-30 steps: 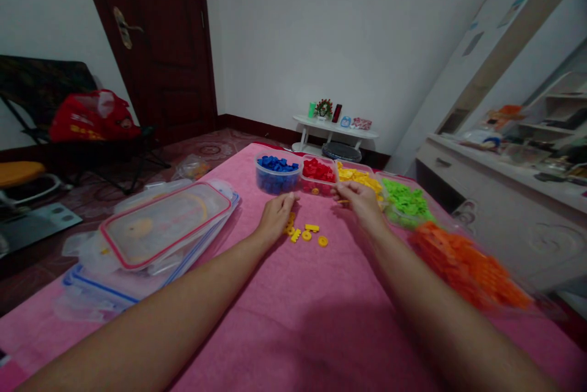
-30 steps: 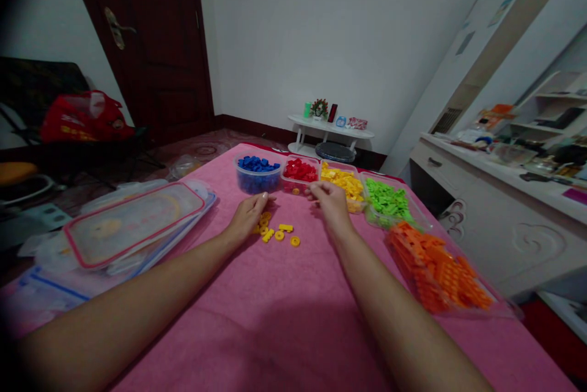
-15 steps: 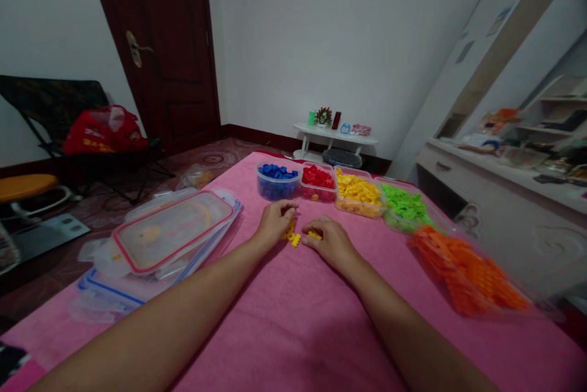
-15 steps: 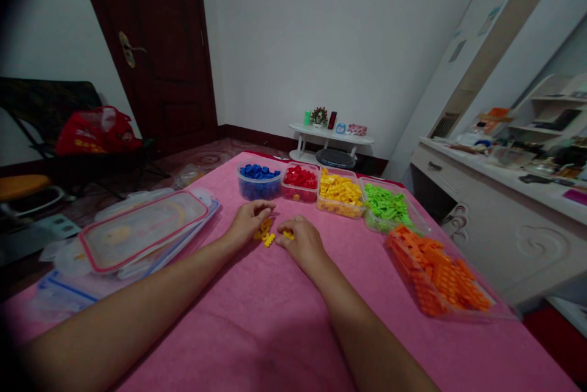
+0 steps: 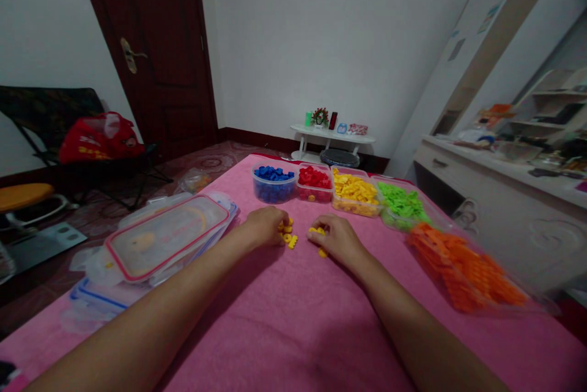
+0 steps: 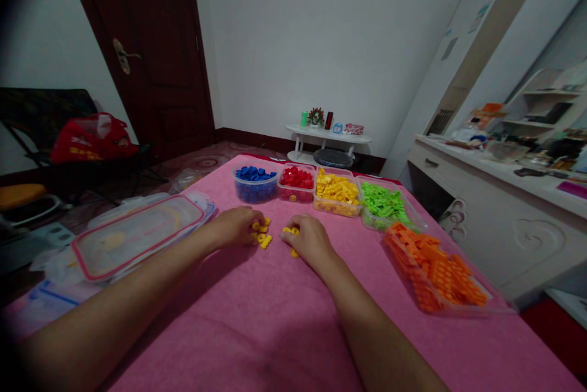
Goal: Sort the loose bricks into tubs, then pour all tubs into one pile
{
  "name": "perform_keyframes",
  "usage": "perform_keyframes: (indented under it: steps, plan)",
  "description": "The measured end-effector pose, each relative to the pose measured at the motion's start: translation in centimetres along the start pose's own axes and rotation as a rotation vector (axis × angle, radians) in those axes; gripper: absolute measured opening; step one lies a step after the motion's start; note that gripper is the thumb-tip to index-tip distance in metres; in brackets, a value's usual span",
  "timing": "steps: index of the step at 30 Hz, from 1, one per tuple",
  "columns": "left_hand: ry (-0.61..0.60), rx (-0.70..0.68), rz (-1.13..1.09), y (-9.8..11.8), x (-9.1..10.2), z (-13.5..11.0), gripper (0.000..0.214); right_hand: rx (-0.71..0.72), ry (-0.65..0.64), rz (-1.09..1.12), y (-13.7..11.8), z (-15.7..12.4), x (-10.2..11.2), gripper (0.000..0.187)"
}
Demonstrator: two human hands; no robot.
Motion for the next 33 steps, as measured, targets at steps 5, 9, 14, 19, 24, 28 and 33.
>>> perform_keyframes:
  steps: [5,9,14,19,24,28,33]
  plan:
    - [0.001,0.015,-0.063,-0.5,-0.6,0.5,0.025,-0.171,0.075,0.35,-0.7,0.7,1.6,0.028]
    - [0.004,0.051,-0.128,-0.8,0.5,0.8,0.026,-0.361,-0.005,0.732,-1.5,0.5,2.3,0.03]
    - [-0.117,-0.061,-0.277,0.8,1.2,0.0,0.019,-0.392,-0.181,0.311,-0.9,-0.1,2.0,0.025]
    - [-0.025,-0.105,-0.091,3.5,0.5,-1.5,0.02,-0.092,-0.367,-0.471,-0.7,-0.8,1.5,0.015]
    - [0.033,-0.099,-0.008,4.5,-0.2,-1.8,0.025,-0.036,-0.301,-0.591,-1.1,-1.7,0.9,0.019]
    - [0.071,-0.014,0.057,4.3,-1.2,-1.3,0.034,-0.054,-0.28,-0.47,-1.1,-1.7,0.4,0.02]
    - [0.088,0.001,0.031,3.8,-1.5,-0.7,0.032,-0.327,-0.18,0.067,-1.2,-1.1,-0.1,0.015]
Point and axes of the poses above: each hand's wrist, its own z-axis towards the middle knuckle, its own x-axis out of the back of the hand, y = z × x, the point moved 3 cm from there along z, towards the middle knuckle, and after that the axes turned 8 degrees about y, right-handed, at the moved point
